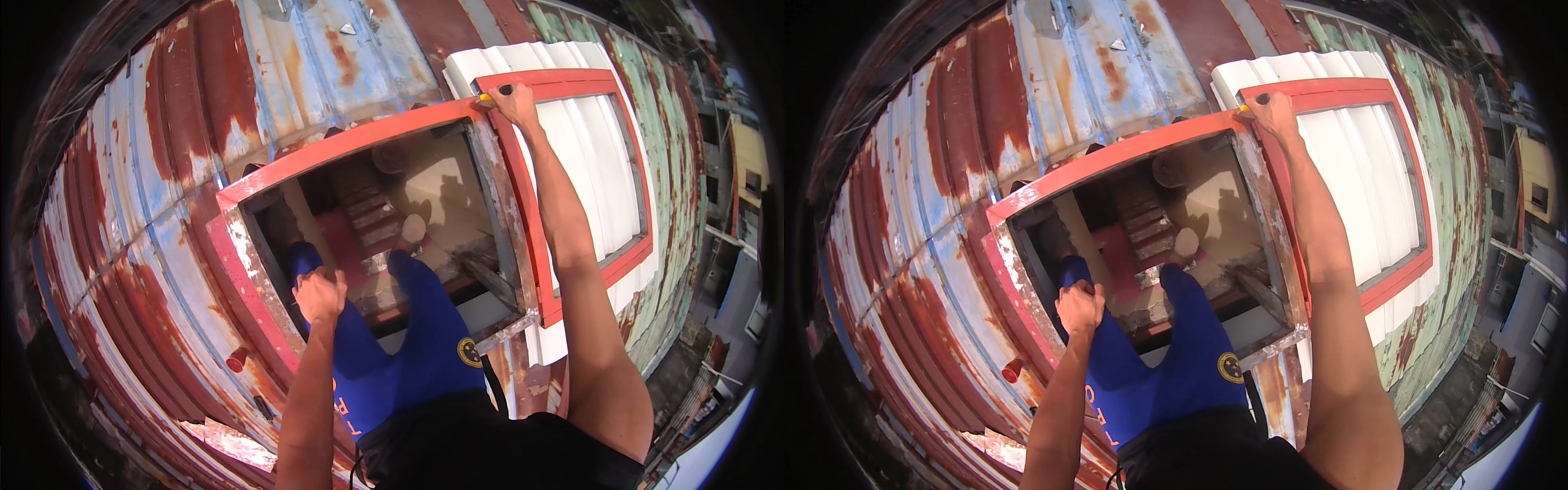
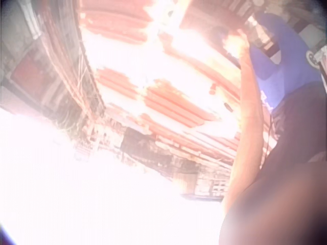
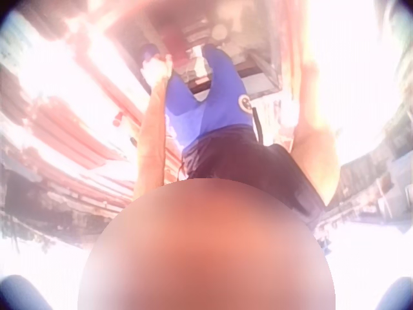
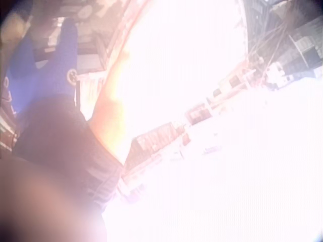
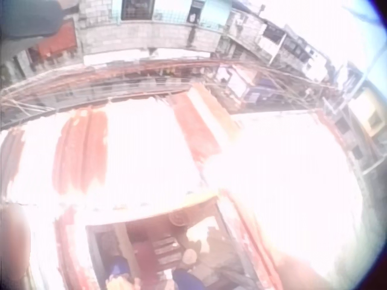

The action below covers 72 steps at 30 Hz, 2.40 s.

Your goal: The person places a blue corrugated sheet on a rusty metal roof, then uses a paintbrush and red paint to coat the metal frame around a roof opening. The person repeatedly dips the brush into a small container and applies paint to the frame edges.

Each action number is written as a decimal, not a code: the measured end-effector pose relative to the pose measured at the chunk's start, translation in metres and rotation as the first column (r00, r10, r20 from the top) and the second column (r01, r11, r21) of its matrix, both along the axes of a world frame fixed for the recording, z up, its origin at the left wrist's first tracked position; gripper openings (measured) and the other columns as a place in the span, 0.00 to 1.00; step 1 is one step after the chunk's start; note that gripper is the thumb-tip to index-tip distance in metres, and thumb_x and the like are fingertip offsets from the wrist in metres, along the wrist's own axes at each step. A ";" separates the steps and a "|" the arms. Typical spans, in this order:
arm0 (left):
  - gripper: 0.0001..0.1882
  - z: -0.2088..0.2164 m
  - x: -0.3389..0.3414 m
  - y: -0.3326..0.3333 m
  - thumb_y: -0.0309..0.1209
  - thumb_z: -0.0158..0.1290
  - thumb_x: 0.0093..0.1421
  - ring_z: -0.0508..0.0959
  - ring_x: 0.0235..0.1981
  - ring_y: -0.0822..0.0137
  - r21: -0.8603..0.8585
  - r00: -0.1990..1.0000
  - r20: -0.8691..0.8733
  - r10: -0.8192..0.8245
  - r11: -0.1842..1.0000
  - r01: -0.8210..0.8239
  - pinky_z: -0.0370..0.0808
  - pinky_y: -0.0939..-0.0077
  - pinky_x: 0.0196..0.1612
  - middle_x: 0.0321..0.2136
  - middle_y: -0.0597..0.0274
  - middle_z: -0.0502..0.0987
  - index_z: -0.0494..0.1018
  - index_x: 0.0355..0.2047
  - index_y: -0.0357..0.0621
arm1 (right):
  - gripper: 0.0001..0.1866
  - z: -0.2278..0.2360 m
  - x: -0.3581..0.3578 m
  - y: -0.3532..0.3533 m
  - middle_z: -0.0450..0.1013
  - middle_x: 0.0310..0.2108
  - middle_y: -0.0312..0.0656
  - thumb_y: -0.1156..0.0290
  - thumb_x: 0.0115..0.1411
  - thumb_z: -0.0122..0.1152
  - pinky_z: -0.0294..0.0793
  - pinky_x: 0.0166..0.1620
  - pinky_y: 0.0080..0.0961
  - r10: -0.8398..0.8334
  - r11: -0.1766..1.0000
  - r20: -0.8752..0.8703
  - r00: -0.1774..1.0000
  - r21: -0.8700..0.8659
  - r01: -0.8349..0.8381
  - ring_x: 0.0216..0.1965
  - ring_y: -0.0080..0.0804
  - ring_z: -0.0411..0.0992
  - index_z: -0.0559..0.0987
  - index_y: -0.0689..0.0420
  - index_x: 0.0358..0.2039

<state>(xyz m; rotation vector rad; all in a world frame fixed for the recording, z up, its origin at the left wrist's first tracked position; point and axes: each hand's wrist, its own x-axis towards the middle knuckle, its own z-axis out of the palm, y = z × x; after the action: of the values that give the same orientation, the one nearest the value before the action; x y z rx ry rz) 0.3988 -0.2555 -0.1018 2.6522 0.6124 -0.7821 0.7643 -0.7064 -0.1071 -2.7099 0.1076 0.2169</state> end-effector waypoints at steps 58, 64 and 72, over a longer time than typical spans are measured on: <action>0.21 0.009 -0.015 0.022 0.48 0.57 0.65 0.80 0.55 0.43 -0.179 0.959 0.258 0.118 0.981 -0.073 0.76 0.52 0.59 0.49 0.44 0.84 0.85 0.41 0.42 | 0.21 0.072 -0.250 -0.099 0.84 0.40 0.59 0.55 0.66 0.65 0.82 0.48 0.42 0.141 0.986 0.038 0.989 0.087 -0.144 0.41 0.56 0.84 0.89 0.61 0.46; 0.30 0.013 -0.088 0.051 0.43 0.63 0.65 0.65 0.74 0.44 -0.365 0.884 0.448 0.136 0.930 0.042 0.62 0.53 0.76 0.77 0.46 0.57 0.76 0.66 0.50 | 0.19 0.092 -0.295 -0.078 0.82 0.25 0.55 0.59 0.64 0.63 0.84 0.37 0.42 0.266 0.881 -0.435 0.860 -0.252 -0.400 0.27 0.49 0.83 0.88 0.65 0.33; 0.26 0.105 -0.225 0.018 0.37 0.63 0.67 0.69 0.72 0.52 -0.756 0.866 0.199 0.458 0.634 -0.162 0.67 0.60 0.71 0.75 0.49 0.62 0.77 0.65 0.46 | 0.21 0.071 -0.323 -0.143 0.81 0.19 0.46 0.56 0.63 0.65 0.85 0.30 0.28 -0.134 0.986 -0.347 0.928 0.045 0.159 0.20 0.29 0.82 0.88 0.63 0.27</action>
<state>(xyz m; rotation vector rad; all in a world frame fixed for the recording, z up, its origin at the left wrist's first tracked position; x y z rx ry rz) 0.1740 -0.2377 0.0035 1.8002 0.5028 -0.2840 0.4410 -0.8495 -0.0358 -2.5505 0.3951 0.6350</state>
